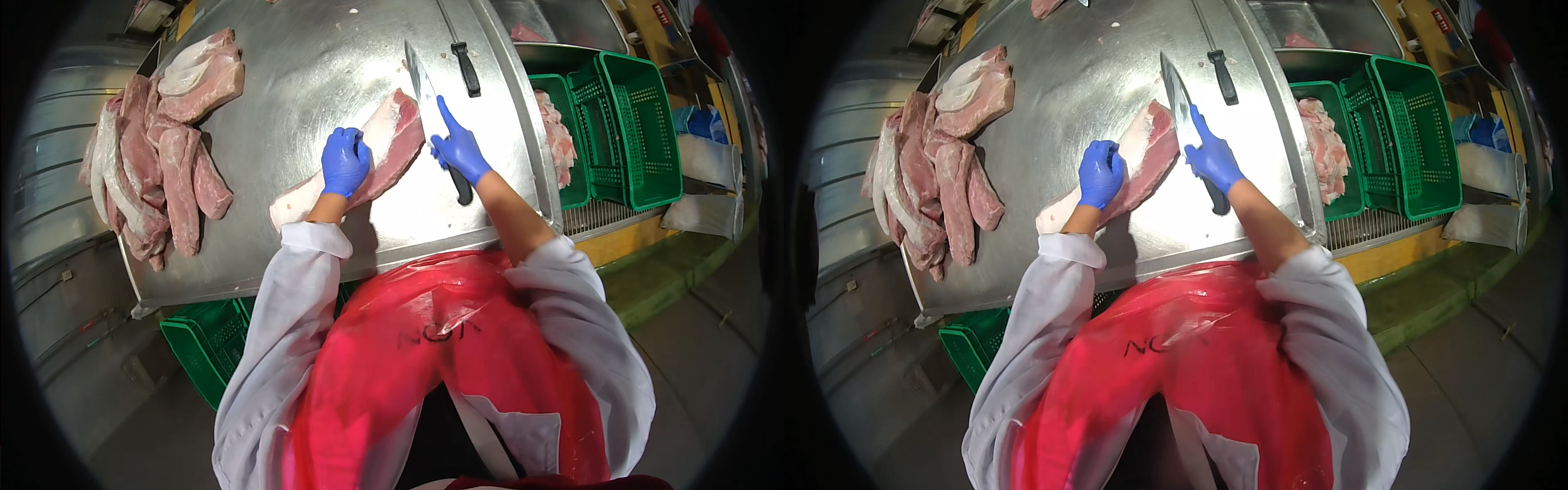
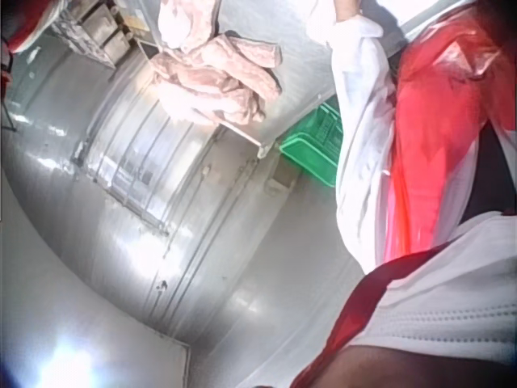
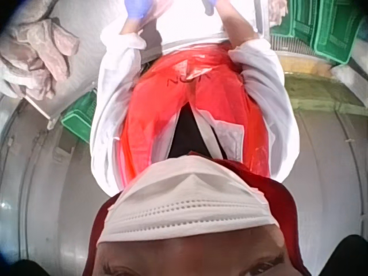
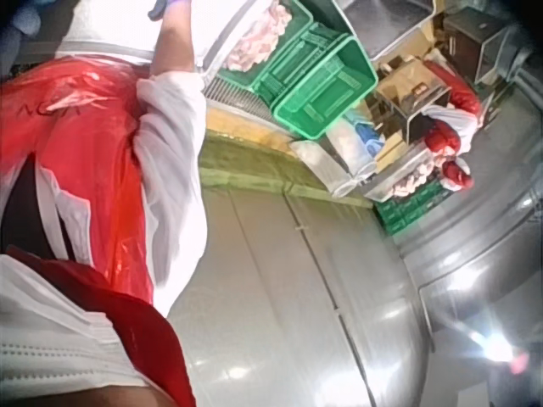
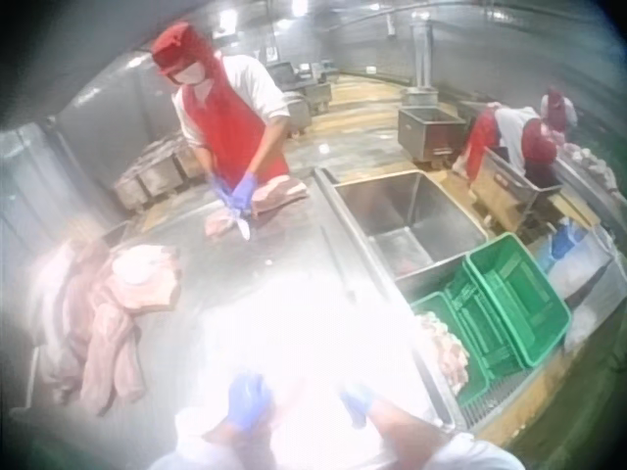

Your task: The person trims fat and connective tissue from large cuts of raw meat using a knife. They repeatedly lift and reposition the meat, slice off fat layers, and place the trimmed pieces into green crates on the stainless steel table.

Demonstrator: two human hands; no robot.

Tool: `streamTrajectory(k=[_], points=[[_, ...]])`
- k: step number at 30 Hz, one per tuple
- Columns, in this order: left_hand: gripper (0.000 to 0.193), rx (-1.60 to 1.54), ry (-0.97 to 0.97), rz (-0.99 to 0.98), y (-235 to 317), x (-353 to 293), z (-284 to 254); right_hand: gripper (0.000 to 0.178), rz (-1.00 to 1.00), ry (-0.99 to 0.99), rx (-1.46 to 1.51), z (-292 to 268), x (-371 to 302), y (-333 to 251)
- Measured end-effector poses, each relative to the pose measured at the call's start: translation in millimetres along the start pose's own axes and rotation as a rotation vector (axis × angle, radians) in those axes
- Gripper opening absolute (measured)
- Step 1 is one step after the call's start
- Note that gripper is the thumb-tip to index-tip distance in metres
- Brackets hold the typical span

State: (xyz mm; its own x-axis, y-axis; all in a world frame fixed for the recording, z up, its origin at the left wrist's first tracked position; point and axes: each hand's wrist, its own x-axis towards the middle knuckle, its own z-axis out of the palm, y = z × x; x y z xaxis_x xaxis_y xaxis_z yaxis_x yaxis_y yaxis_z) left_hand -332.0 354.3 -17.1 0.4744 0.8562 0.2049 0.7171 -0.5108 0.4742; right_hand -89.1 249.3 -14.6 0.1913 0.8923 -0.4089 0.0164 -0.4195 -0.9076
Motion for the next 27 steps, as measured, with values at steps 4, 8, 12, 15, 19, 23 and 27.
streamTrajectory(k=[4,8,12,15,19,23,27], points=[[0.015,0.093,0.027,-0.034,6,-5,1,0.084,0.019,-0.12,-0.046,0,-46,9],[0.016,0.127,0.044,-0.013,10,1,6,0.082,0.008,-0.041,-0.083,-4,11,-10],[0.018,0.173,0.044,-0.058,1,-6,12,0.082,-0.037,-0.077,-0.187,-8,0,-7],[0.017,0.171,0.048,-0.055,0,2,13,0.08,-0.104,-0.006,-0.216,-13,-5,-3],[0.018,0.179,0.012,-0.084,3,0,12,0.081,-0.059,-0.108,-0.214,-13,5,-17],[0.019,0.194,-0.01,-0.113,2,1,13,0.079,-0.046,-0.129,-0.124,-11,-60,24],[0.019,0.198,-0.007,-0.075,2,1,12,0.083,-0.056,-0.072,-0.058,1,-30,7]])
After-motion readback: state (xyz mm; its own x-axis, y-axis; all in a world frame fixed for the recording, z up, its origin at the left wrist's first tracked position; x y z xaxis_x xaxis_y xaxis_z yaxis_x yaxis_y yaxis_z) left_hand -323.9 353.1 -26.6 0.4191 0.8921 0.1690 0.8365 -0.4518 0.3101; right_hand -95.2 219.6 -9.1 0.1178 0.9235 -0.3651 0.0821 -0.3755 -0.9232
